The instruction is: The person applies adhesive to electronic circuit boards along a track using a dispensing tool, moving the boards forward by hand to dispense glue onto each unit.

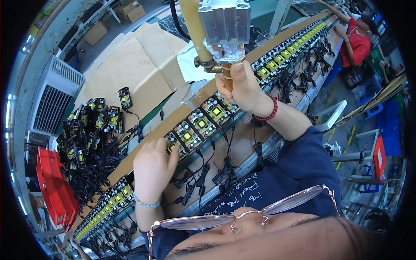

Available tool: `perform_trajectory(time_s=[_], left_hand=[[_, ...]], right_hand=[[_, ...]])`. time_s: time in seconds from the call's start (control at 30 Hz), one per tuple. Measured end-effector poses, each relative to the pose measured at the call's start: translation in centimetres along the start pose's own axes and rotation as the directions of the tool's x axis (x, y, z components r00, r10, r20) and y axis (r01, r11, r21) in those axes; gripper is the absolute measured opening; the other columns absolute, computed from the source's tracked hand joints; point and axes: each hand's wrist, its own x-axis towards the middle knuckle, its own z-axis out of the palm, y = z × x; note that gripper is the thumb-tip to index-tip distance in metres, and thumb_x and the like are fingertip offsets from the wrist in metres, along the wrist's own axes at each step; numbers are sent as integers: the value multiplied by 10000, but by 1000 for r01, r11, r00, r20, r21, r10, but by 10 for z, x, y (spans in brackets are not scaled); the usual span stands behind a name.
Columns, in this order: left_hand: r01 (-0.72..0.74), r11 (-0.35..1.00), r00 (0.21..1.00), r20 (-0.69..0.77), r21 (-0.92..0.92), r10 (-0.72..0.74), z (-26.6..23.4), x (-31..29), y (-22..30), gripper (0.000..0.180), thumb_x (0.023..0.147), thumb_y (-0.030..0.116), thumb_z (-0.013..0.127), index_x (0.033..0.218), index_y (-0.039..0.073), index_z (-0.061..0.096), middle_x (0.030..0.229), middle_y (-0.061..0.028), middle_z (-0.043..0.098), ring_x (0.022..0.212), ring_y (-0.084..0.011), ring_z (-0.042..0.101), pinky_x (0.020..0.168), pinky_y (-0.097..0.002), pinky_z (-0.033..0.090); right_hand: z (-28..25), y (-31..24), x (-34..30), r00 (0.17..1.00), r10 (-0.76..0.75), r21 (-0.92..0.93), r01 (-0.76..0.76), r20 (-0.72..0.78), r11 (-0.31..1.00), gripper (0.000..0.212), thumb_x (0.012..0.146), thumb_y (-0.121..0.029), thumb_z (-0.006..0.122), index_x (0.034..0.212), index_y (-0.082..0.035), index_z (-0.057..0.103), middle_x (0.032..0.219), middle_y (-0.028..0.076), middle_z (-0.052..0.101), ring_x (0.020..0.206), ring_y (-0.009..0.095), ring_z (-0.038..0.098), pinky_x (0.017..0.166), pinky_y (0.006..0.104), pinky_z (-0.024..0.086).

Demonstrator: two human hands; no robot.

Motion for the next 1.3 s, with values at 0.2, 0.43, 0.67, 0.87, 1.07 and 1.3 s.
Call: perform_trajectory(time_s=[0.2, 0.43, 0.67, 0.87, 1.07, 1.3], left_hand=[[348, 936, 914, 204, 56, -352, 28, -31, -22, 440, 913, 413, 474, 881, -6, 604, 665, -217, 603, 645, -383, 605, 579, -454, 469], [347, 936, 938, 4, -60, -347, 70, -17, 13, 508, 908, 450, 462, 768, -27, 563, 655, -240, 598, 608, -408, 599, 558, -481, 474], [203, 974, 978, 66, -102, -197, 70, 11, 36, 569, 888, 513, 463, 774, -33, 573, 656, -235, 604, 610, -399, 608, 565, -471, 485], [114, 868, 992, 107, -483, -70, -38, 37, 21, 393, 873, 387, 537, 963, 11, 606, 760, -179, 634, 700, -299, 627, 633, -378, 474], [-726, 352, 687, -616, -590, 385, -66, 8, 8, 340, 914, 367, 454, 998, 51, 547, 916, -166, 610, 952, -354, 521, 835, -457, 417], [-669, -45, 711, -657, -742, 252, -44, -10, 3, 76, 873, 276, 597, 934, 236, 573, 968, 43, 626, 1054, -302, 457, 863, -393, 382]], right_hand=[[-11, -11, 3, 998, 14, -23, -13, 55, 1000, 792, 796, -777, 221, 739, -28, 471, 499, -3, 410, 403, 66, 395, 375, 198, 320], [-37, -14, 17, 999, -22, 25, 21, 46, 999, 765, 824, -749, 194, 642, -61, 475, 523, 4, 455, 460, 86, 470, 424, 215, 368], [-34, -21, 14, 998, 63, -1, -63, 17, 998, 721, 834, -738, 244, 833, -49, 458, 510, 8, 447, 431, 83, 459, 404, 206, 341], [-26, 7, -6, 999, 35, -86, -37, -24, 996, 786, 797, -777, 225, 936, -41, 463, 491, -7, 382, 406, 75, 396, 361, 206, 309], [-10, 14, 1, 1000, -11, 61, 12, -30, 998, 685, 868, -680, 313, 831, -13, 464, 450, 1, 386, 371, 70, 374, 365, 213, 313], [-19, 21, -3, 998, 9, 41, -7, -57, 999, 764, 830, -741, 283, 808, -4, 482, 452, 6, 388, 368, 75, 370, 359, 210, 295]])
